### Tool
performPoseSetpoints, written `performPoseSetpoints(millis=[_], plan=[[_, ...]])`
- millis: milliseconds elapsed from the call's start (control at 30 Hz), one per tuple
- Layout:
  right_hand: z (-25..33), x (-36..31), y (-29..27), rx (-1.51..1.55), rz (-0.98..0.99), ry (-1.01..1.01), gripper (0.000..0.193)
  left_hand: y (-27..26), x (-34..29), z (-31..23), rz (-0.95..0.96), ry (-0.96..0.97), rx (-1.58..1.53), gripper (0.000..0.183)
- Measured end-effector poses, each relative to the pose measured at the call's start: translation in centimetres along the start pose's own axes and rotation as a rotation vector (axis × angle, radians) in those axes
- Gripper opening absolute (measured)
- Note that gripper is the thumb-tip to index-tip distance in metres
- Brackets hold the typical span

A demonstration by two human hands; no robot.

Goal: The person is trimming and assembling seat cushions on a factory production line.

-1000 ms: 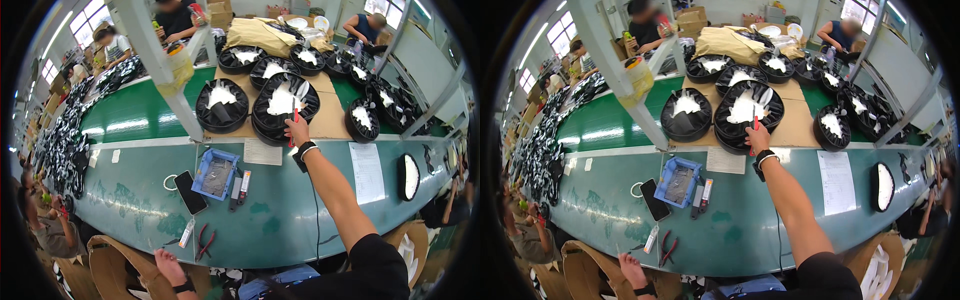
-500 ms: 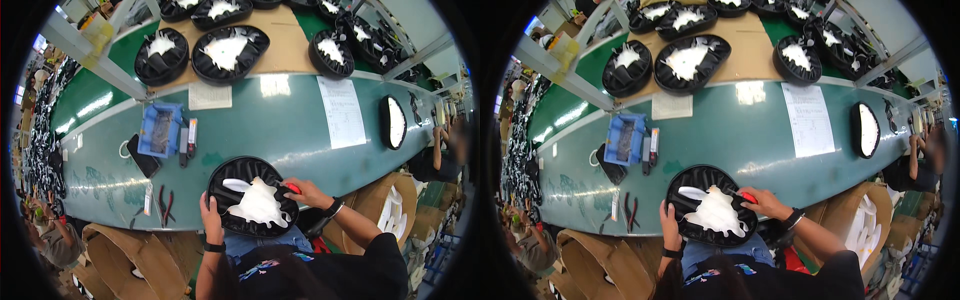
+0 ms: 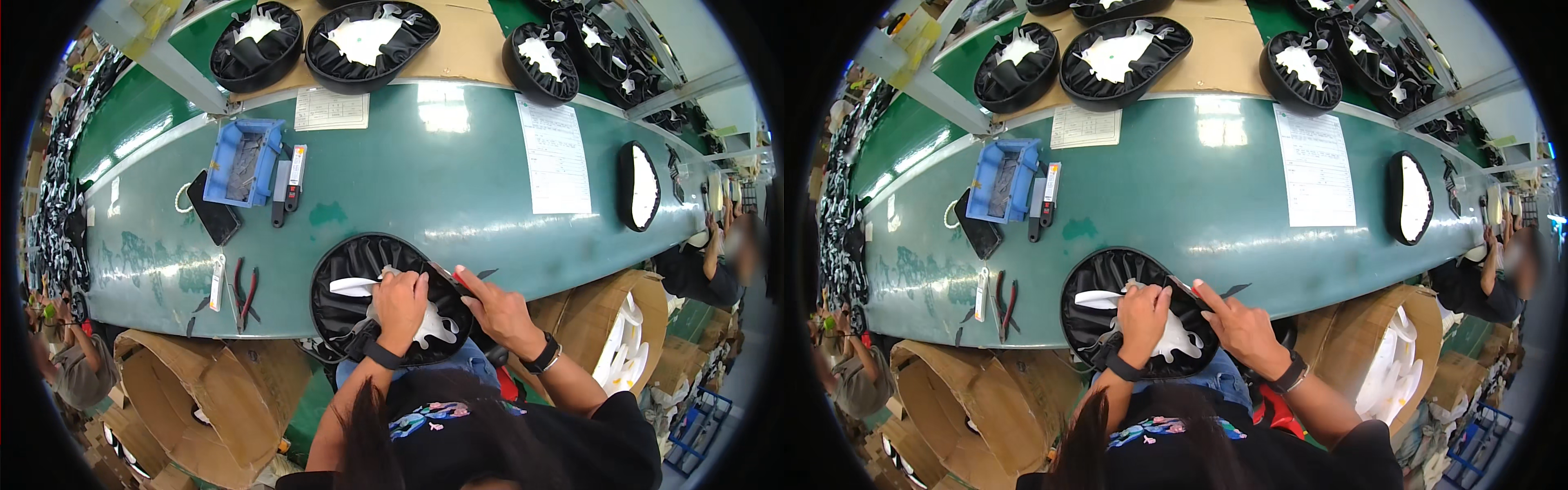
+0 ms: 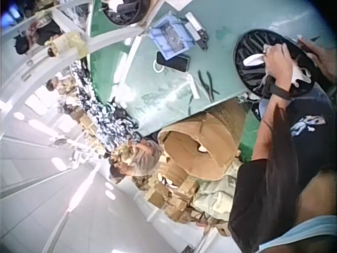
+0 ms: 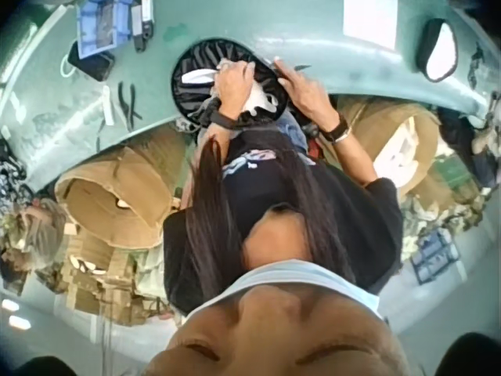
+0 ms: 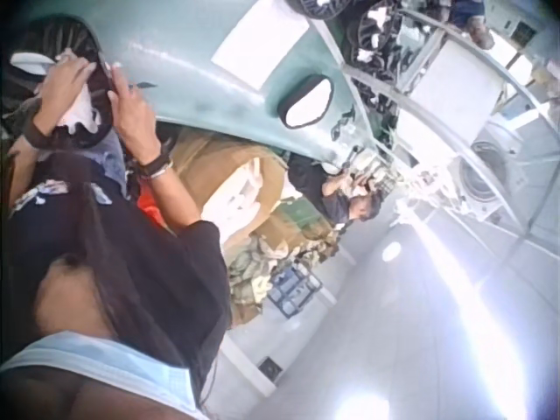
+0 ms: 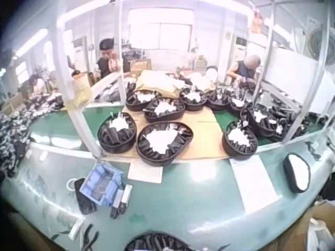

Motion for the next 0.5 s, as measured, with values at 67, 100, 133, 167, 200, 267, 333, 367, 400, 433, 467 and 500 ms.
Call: performPoseSetpoints(millis=[67,100,133,167,200,267,333,367,400,433,467,500], plan=[[1.3,0.4,-0.2,-0.064,0.04,-0.012,0.057,-0.3,0.1,0.6,0.04,0.001,-0.103,0.023],[1.8,0.7,0.0,-0.124,0.08,-0.027,0.058,-0.4,0.0,0.7,0.079,0.003,-0.202,0.024],[2.0,1.2,0.1,-0.13,0.078,-0.022,0.058,-0.4,-0.1,0.6,0.1,-0.029,-0.23,0.025],[2.1,1.7,0.5,-0.175,0.101,-0.03,0.06,-0.4,0.0,0.6,0.103,-0.025,-0.237,0.025],[2.2,1.8,0.8,-0.22,0.125,-0.038,0.061,-0.4,0.3,0.7,0.105,-0.028,-0.256,0.025],[2.5,0.8,0.8,-0.244,0.142,-0.021,0.063,-0.7,0.3,1.3,0.105,-0.042,-0.277,0.026],[2.3,-0.8,1.0,-0.268,0.159,-0.005,0.065,-0.4,0.1,2.2,0.263,-0.051,-0.314,0.022],[1.4,-1.9,1.3,-0.294,0.206,0.036,0.064,-0.7,0.3,1.9,0.266,-0.048,-0.322,0.022],[0.6,-2.5,1.6,-0.318,0.253,0.077,0.064,-1.9,0.6,1.0,0.137,0.088,-0.192,0.019],[0.7,-2.4,1.7,-0.32,0.253,0.088,0.064,-3.3,0.6,-0.1,0.009,0.225,-0.059,0.016],[1.1,-1.9,1.5,-0.326,0.217,0.067,0.064,-4.1,1.5,-1.0,-0.048,0.31,-0.037,0.013],[1.3,-1.5,1.3,-0.331,0.18,0.047,0.064,-3.7,2.0,-0.9,-0.04,0.314,-0.043,0.013]])
Point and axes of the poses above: each hand's wrist, its own x-axis towards the middle knuckle, its own y-axis out of the palm, z = x × y, the point moved 6 cm from there along x, towards the middle knuckle, and after that the axes turned 10 degrees about x, right-handed, at the moved point
